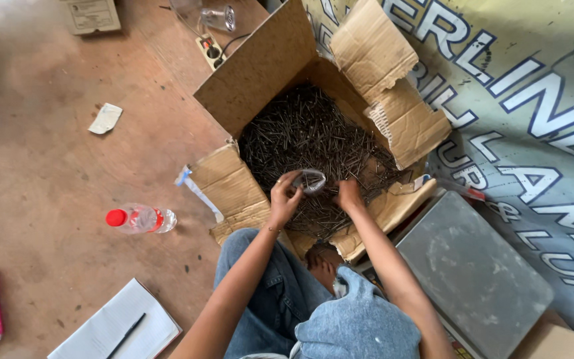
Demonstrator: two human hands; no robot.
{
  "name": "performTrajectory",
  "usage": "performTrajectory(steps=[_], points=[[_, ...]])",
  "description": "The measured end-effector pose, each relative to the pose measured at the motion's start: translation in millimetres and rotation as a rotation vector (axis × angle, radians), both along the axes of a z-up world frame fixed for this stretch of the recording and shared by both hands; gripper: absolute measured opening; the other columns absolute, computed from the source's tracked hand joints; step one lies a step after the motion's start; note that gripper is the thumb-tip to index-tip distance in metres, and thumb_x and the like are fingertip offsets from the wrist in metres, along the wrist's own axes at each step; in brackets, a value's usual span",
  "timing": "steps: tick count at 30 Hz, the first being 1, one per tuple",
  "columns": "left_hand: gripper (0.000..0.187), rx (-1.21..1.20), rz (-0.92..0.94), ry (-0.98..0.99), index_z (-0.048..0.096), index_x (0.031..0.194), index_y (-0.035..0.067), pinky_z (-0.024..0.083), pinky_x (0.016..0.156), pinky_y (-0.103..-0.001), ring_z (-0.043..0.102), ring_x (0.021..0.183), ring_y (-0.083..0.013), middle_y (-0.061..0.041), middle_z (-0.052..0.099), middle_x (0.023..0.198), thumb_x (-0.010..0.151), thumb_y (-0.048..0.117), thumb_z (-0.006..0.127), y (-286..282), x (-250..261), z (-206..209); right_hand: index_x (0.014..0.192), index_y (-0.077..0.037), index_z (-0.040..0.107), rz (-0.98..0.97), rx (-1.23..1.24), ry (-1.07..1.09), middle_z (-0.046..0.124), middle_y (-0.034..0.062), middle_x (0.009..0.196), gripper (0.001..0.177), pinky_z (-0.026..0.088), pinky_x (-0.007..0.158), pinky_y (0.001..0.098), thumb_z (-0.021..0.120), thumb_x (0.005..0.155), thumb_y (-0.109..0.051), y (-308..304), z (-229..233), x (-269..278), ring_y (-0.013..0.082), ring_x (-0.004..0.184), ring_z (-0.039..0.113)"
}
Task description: The person scoops nails from a large cardboard box into small plastic bags, weighs each bag on a digital scale, seals the bags with a pink clip, and places them into a second box.
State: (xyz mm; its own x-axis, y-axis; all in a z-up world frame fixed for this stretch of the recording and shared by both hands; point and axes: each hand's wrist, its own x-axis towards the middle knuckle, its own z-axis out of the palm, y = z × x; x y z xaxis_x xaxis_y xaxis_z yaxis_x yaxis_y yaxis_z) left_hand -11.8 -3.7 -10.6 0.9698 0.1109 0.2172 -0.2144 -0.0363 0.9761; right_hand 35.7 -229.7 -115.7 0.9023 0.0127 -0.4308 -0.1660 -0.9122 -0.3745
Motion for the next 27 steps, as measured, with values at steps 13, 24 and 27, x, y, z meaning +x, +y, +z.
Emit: performTrajectory(steps=[13,24,27], points=[[0.024,-0.235,-0.006,0.165,0.064,0.106,0.000,0.055,0.045,-0.024,0.063,0.050,-0.0185,-0.016,0.059,0.108,0.083,0.002,0.063,-9.3,2.1,10.3,0.090,-0.004,0.073,0.121,0.256,-0.072,0.068,0.0213,0.090,0.026,0.053,0.079,0.0402,0.072,0.064,-0.004,8.5,194.0,-13.3,0.0364,0.089,0.065],[0.036,-0.340,-0.083,0.171,0.059,0.113,-0.004,0.058,0.044,-0.026,0.066,0.053,-0.0231,-0.018,0.052,0.116,0.077,-0.005,0.064,-10.4,1.1,19.3,0.081,-0.010,0.073,0.248,0.445,-0.446,0.069,0.0136,0.079,0.018,0.054,0.070,0.0356,0.072,0.064,-0.004,59.2,198.8,7.2,0.0300,0.075,0.066],[0.037,-0.364,-0.079,0.159,0.058,0.113,-0.006,0.058,0.044,-0.027,0.066,0.054,-0.0249,-0.019,0.050,0.118,0.076,-0.007,0.064,-10.8,1.4,12.1,0.081,-0.008,0.073,0.259,0.495,-0.433,0.068,0.0141,0.078,0.017,0.053,0.071,0.0354,0.071,0.065,-0.002,69.0,205.8,7.2,0.0291,0.074,0.066]])
